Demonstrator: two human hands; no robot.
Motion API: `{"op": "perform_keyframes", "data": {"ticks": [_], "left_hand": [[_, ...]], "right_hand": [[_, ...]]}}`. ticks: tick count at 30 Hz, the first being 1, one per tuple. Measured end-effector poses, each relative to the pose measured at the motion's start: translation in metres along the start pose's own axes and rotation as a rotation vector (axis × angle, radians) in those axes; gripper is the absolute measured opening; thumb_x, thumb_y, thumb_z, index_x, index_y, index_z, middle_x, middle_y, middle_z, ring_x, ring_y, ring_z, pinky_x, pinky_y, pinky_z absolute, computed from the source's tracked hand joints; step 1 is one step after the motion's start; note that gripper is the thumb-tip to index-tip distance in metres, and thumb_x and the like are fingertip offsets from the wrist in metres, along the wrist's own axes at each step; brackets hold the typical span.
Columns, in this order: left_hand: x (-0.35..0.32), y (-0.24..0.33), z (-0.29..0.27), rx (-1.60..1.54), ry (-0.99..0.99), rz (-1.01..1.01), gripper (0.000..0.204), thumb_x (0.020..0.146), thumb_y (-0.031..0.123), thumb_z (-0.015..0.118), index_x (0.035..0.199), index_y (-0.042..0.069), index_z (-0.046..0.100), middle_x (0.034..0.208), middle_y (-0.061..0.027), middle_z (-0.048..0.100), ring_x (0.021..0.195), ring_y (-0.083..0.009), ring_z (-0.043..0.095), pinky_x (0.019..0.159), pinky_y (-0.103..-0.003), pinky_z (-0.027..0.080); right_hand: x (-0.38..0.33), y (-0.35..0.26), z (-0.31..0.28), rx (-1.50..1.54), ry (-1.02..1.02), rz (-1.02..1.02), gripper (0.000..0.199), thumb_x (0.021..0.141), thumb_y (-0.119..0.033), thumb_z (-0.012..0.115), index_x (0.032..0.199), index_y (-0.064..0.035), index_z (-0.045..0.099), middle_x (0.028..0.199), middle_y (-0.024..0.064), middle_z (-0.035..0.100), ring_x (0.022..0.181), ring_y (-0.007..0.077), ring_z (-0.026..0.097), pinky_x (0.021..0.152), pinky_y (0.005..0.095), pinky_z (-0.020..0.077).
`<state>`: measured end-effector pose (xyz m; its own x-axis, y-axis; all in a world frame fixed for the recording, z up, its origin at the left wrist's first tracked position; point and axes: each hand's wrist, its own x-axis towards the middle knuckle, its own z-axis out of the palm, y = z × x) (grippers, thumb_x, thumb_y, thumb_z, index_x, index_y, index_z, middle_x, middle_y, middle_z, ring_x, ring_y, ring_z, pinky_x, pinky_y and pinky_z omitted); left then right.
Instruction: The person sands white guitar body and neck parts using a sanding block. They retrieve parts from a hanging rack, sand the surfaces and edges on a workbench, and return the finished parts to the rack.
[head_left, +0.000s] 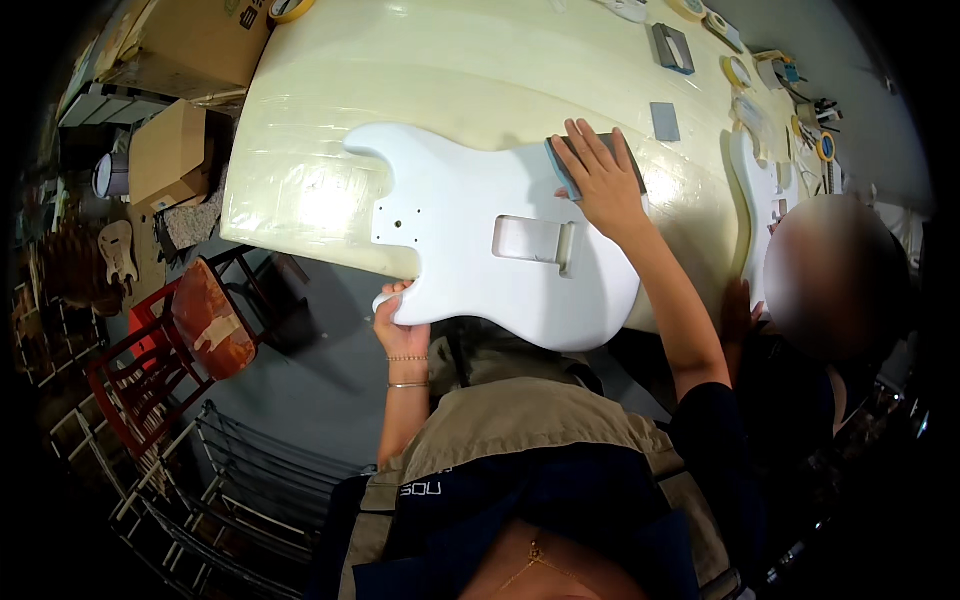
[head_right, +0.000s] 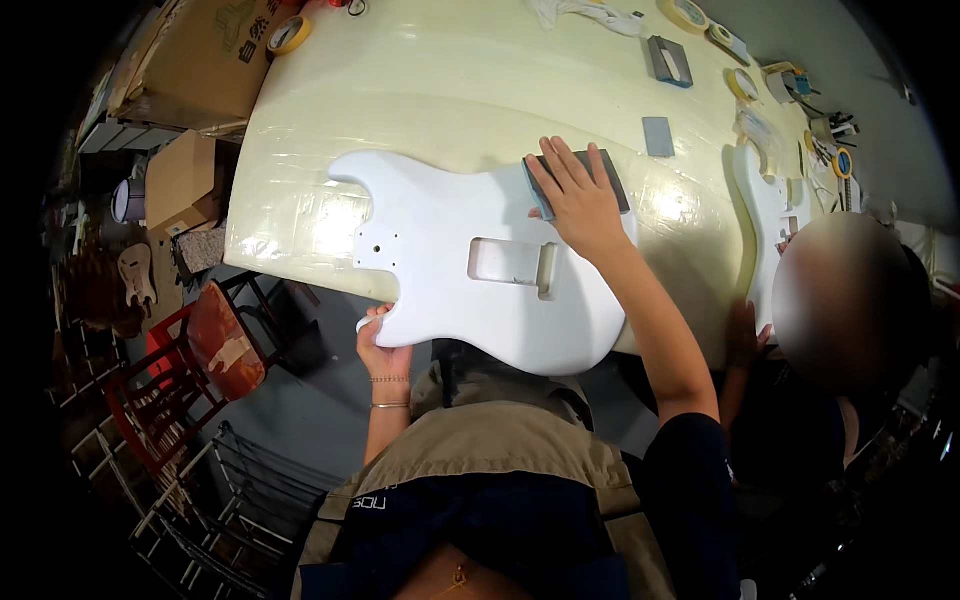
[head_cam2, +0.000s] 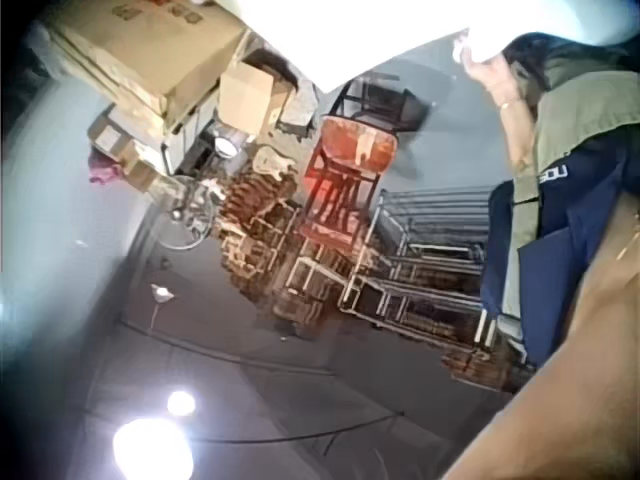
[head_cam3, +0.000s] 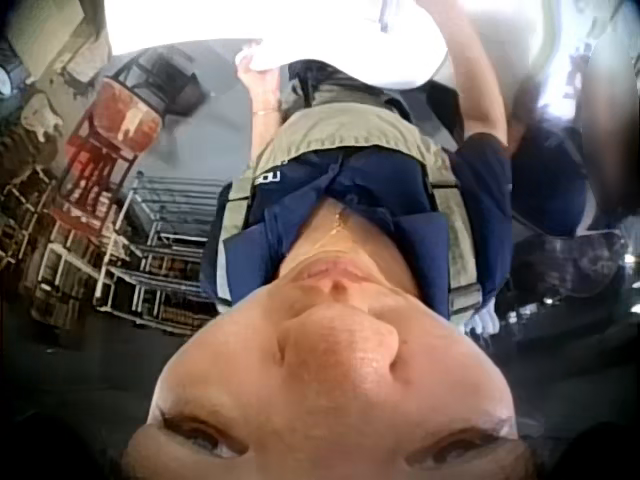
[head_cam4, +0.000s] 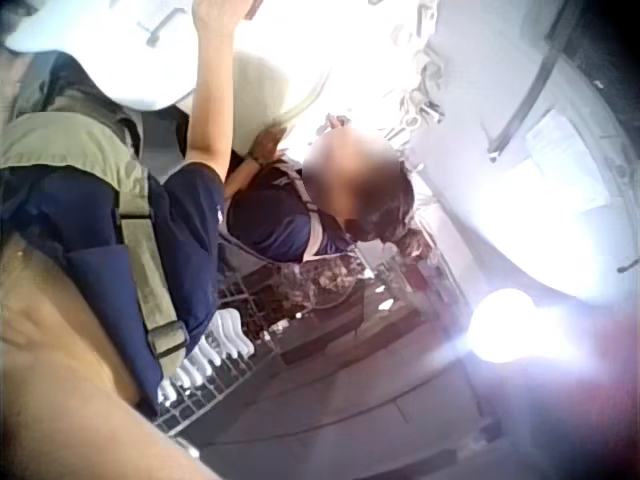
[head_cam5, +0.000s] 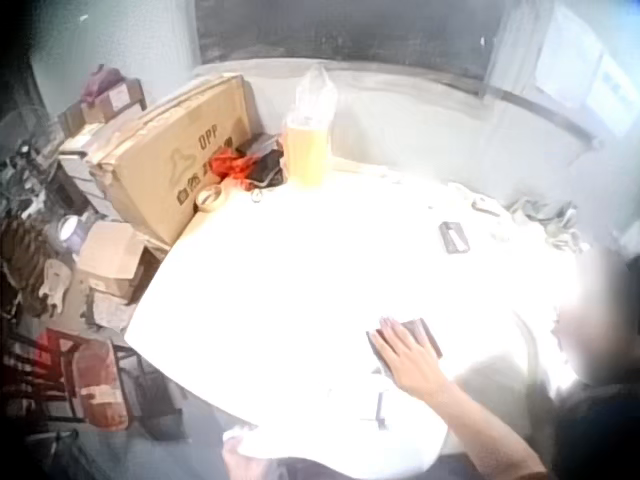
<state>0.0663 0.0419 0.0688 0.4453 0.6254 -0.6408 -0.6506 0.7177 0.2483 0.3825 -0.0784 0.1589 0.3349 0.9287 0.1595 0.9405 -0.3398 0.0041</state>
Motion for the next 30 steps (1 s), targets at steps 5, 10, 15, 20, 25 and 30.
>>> {"op": "perform_keyframes", "data": {"ticks": [5,10,15,20,25,30], "left_hand": [[-0.009,0.005,-0.003,0.038,0.189,-0.056,0.028,0.068,0.002,0.058,0.093,0.008,0.050,0.090,-0.0093,0.057,0.092,-0.0295,0.058,0.088,-0.042,0.047],[-0.008,0.009,0.004,0.131,0.162,-0.147,0.029,0.067,0.004,0.060,0.092,0.011,0.049,0.091,-0.0077,0.056,0.093,-0.0278,0.057,0.087,-0.041,0.047],[-0.009,0.010,0.000,0.128,0.151,-0.116,0.027,0.067,0.006,0.060,0.091,0.011,0.049,0.093,-0.0085,0.055,0.094,-0.0265,0.056,0.087,-0.038,0.045],[-0.009,0.010,0.005,0.142,0.162,-0.118,0.024,0.067,0.005,0.058,0.089,0.009,0.051,0.098,-0.0110,0.056,0.097,-0.0293,0.055,0.091,-0.041,0.044],[-0.008,0.007,-0.005,0.095,0.096,-0.045,0.023,0.068,0.004,0.057,0.090,0.008,0.054,0.099,-0.0104,0.056,0.099,-0.0284,0.055,0.094,-0.042,0.043],[-0.008,0.007,0.002,0.094,0.097,-0.054,0.022,0.069,0.004,0.057,0.090,0.007,0.055,0.098,-0.0097,0.055,0.101,-0.0262,0.053,0.096,-0.041,0.041]], "right_hand": [[0.017,-0.049,0.035,0.112,-0.165,-0.037,0.075,0.077,-0.038,0.066,0.133,0.0029,0.038,0.139,0.0198,0.038,0.133,0.0299,0.032,0.110,0.0478,0.0204],[0.118,-0.145,0.072,0.385,0.024,0.048,0.073,0.083,-0.040,0.060,0.134,0.0049,0.034,0.139,0.0230,0.036,0.133,0.0327,0.030,0.110,0.0456,0.0194],[0.087,-0.128,0.058,0.305,-0.118,0.020,0.074,0.085,-0.043,0.056,0.136,0.0046,0.032,0.141,0.0230,0.033,0.134,0.0325,0.028,0.111,0.0479,0.0159],[0.110,-0.150,0.062,0.298,-0.061,0.173,0.078,0.082,-0.045,0.059,0.135,0.0059,0.034,0.140,0.0225,0.036,0.134,0.0317,0.030,0.111,0.0500,0.0141],[0.046,-0.098,0.045,0.275,-0.160,0.053,0.078,0.077,-0.042,0.065,0.138,-0.0059,0.035,0.142,0.0117,0.037,0.134,0.0244,0.032,0.111,0.0510,0.0113],[-0.001,0.023,0.022,-0.290,-0.239,0.293,0.065,0.087,-0.045,0.050,0.136,-0.0040,0.039,0.141,0.0120,0.039,0.135,0.0215,0.031,0.110,0.0559,0.0006]]}}
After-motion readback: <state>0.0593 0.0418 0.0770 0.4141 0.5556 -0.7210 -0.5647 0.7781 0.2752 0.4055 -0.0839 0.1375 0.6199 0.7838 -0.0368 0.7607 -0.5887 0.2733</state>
